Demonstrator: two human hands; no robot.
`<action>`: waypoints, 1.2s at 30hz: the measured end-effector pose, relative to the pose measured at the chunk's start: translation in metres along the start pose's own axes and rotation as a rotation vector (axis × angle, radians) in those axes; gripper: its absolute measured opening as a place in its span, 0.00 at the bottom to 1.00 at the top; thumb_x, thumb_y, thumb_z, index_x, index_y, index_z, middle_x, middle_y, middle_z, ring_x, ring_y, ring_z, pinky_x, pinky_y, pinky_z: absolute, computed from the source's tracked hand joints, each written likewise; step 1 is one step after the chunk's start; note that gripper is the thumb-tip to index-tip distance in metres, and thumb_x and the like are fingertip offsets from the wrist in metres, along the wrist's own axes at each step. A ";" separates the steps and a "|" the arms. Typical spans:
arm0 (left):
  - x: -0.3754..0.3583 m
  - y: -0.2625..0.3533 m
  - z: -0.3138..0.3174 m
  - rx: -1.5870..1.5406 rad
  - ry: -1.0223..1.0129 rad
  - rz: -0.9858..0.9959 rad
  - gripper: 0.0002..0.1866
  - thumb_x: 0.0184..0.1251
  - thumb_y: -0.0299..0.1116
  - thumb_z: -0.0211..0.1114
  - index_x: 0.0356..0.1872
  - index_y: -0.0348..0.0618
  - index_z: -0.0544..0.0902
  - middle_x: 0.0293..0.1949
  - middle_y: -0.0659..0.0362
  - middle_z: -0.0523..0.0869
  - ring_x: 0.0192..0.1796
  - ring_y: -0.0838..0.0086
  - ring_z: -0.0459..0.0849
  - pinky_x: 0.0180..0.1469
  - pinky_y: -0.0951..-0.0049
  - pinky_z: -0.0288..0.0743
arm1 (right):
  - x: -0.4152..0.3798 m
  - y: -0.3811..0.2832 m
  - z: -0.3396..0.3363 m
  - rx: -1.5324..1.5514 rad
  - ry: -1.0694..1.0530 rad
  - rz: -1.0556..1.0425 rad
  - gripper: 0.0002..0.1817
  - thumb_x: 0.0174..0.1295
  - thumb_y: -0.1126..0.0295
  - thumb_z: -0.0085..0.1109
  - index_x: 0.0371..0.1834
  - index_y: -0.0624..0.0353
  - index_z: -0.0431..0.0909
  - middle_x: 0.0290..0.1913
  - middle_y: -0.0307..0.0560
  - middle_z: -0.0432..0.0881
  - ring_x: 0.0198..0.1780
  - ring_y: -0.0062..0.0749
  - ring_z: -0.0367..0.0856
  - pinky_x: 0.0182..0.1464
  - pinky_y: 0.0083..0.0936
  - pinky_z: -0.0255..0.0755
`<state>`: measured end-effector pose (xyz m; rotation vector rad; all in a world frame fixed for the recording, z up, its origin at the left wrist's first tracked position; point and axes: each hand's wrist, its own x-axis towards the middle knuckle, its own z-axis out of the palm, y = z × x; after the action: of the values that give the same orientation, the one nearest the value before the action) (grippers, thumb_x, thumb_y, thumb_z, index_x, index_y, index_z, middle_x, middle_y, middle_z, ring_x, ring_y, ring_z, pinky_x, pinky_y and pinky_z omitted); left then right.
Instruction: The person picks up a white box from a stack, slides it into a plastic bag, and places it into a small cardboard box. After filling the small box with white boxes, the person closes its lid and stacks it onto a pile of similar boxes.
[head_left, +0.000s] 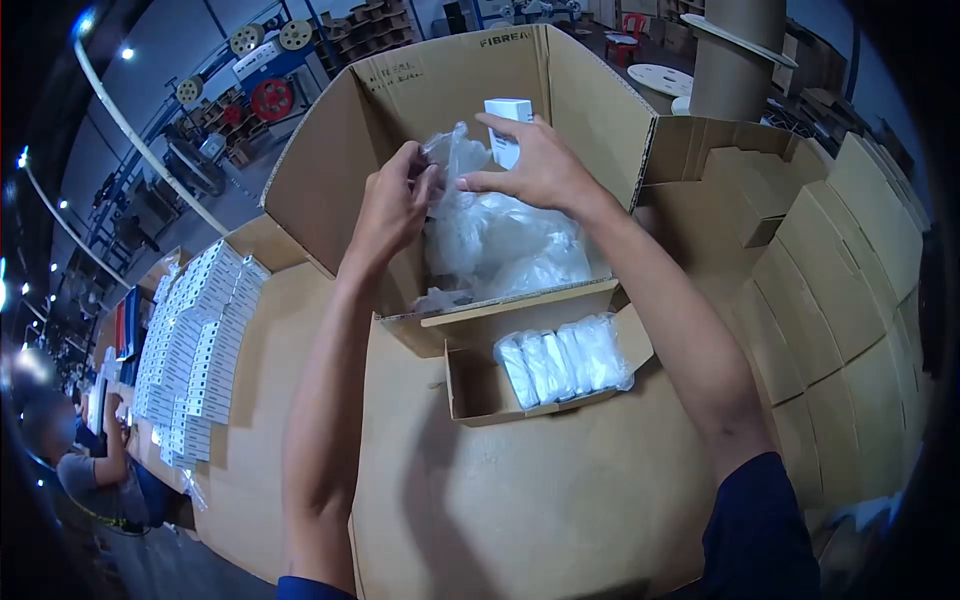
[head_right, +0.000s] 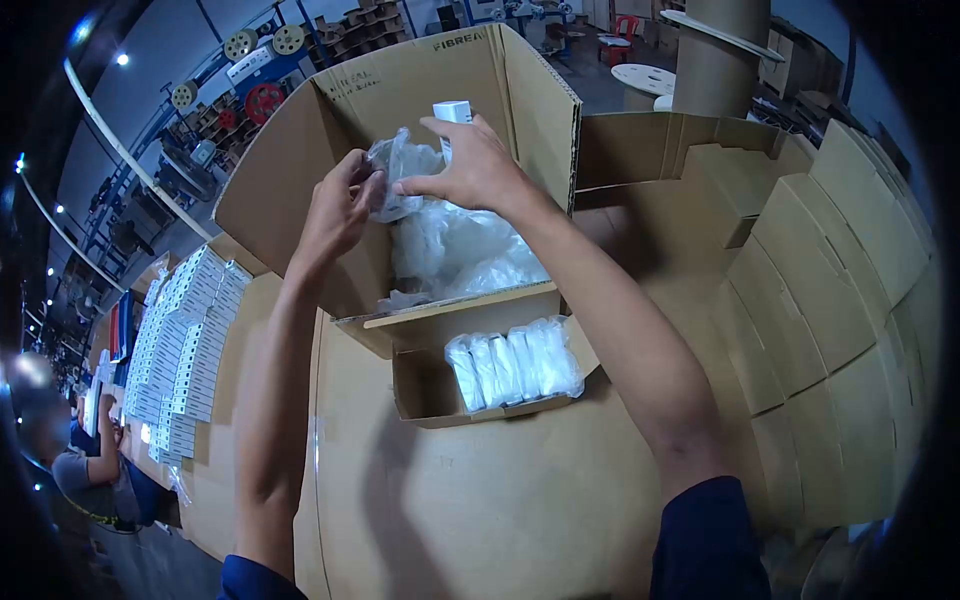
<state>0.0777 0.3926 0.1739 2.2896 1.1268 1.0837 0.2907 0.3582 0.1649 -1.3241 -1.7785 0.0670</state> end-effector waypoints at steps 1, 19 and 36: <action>-0.003 0.004 -0.003 -0.045 -0.017 0.004 0.09 0.81 0.31 0.60 0.48 0.34 0.79 0.38 0.48 0.90 0.42 0.66 0.90 0.47 0.64 0.81 | 0.004 0.000 0.000 0.026 0.002 -0.033 0.45 0.49 0.45 0.82 0.69 0.57 0.80 0.61 0.68 0.81 0.64 0.54 0.80 0.68 0.42 0.72; -0.160 0.072 -0.083 -0.758 -0.120 -0.073 0.14 0.84 0.37 0.60 0.52 0.36 0.85 0.43 0.65 0.86 0.44 0.85 0.80 0.48 0.79 0.75 | -0.120 -0.111 -0.049 0.615 -0.317 -0.008 0.15 0.66 0.60 0.74 0.43 0.62 0.90 0.26 0.34 0.77 0.29 0.15 0.68 0.32 0.22 0.63; -0.409 0.140 0.046 -0.694 0.590 -0.469 0.12 0.85 0.36 0.57 0.42 0.37 0.80 0.30 0.69 0.76 0.29 0.89 0.68 0.29 0.82 0.60 | -0.407 -0.195 -0.026 0.773 0.186 0.520 0.13 0.72 0.66 0.69 0.42 0.69 0.83 0.49 0.44 0.73 0.47 0.24 0.74 0.51 0.22 0.72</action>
<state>0.0263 -0.0160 0.0338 1.1331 1.1491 1.6557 0.1760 -0.0583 0.0323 -1.1159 -1.0312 0.8051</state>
